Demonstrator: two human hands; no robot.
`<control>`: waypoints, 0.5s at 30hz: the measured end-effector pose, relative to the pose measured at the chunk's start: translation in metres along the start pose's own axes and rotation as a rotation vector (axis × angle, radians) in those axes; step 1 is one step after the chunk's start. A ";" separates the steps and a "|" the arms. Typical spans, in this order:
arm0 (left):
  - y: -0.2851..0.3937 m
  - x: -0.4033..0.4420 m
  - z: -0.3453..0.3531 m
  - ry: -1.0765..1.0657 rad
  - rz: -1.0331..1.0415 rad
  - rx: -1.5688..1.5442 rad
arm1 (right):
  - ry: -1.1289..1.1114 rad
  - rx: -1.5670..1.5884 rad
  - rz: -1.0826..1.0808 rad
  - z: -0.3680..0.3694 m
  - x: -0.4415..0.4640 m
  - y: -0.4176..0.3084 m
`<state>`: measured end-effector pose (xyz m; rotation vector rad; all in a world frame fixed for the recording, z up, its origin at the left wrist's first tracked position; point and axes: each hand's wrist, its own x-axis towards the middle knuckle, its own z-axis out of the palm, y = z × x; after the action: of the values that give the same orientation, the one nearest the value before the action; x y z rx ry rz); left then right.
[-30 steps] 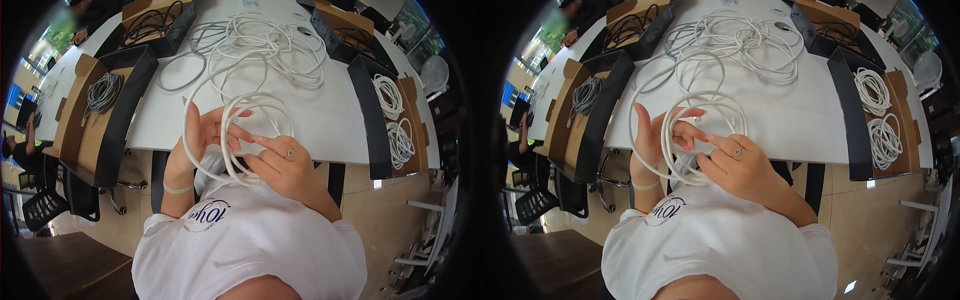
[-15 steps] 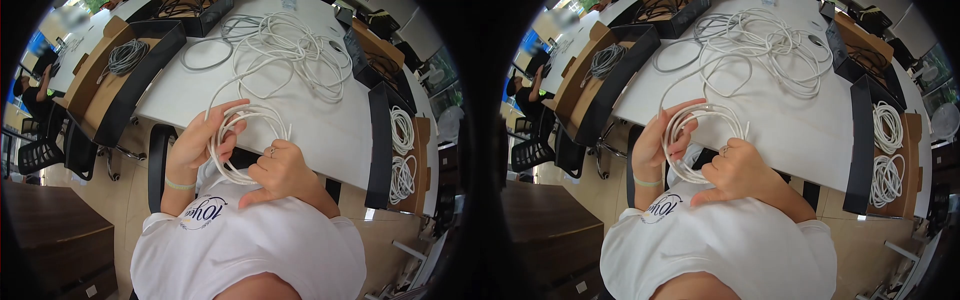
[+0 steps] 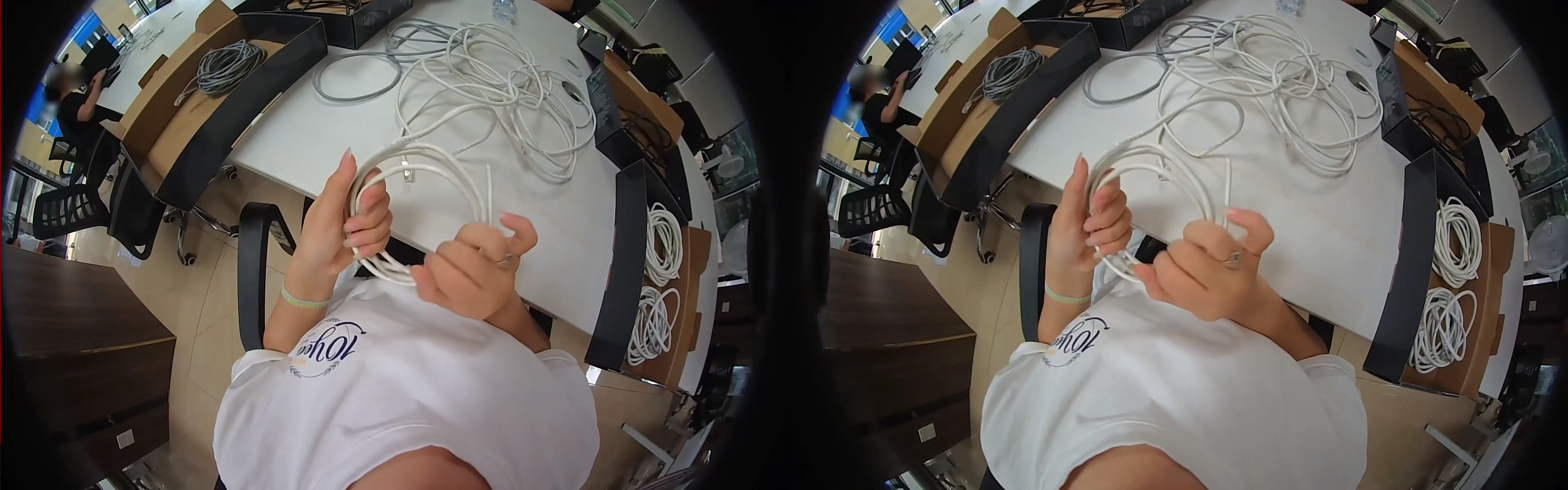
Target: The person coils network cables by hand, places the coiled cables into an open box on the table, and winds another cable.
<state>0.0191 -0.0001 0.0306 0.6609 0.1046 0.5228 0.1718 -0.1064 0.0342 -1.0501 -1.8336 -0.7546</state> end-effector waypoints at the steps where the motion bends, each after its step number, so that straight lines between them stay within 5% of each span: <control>1: -0.003 -0.002 0.007 0.086 0.090 0.027 | 0.032 -0.045 0.072 -0.001 0.000 0.001; 5: -0.024 -0.005 0.018 0.315 0.581 0.802 | 0.253 0.101 0.406 0.004 -0.006 0.009; 8: -0.028 -0.007 0.013 0.312 0.818 1.144 | 0.105 0.323 0.631 0.005 -0.001 0.004; 15: -0.026 -0.002 -0.005 0.166 1.195 1.389 | -0.064 1.111 1.049 0.012 -0.018 0.012</control>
<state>0.0270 -0.0154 0.0104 2.0677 0.2291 1.7019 0.1827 -0.0973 0.0134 -1.0106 -1.1279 0.8412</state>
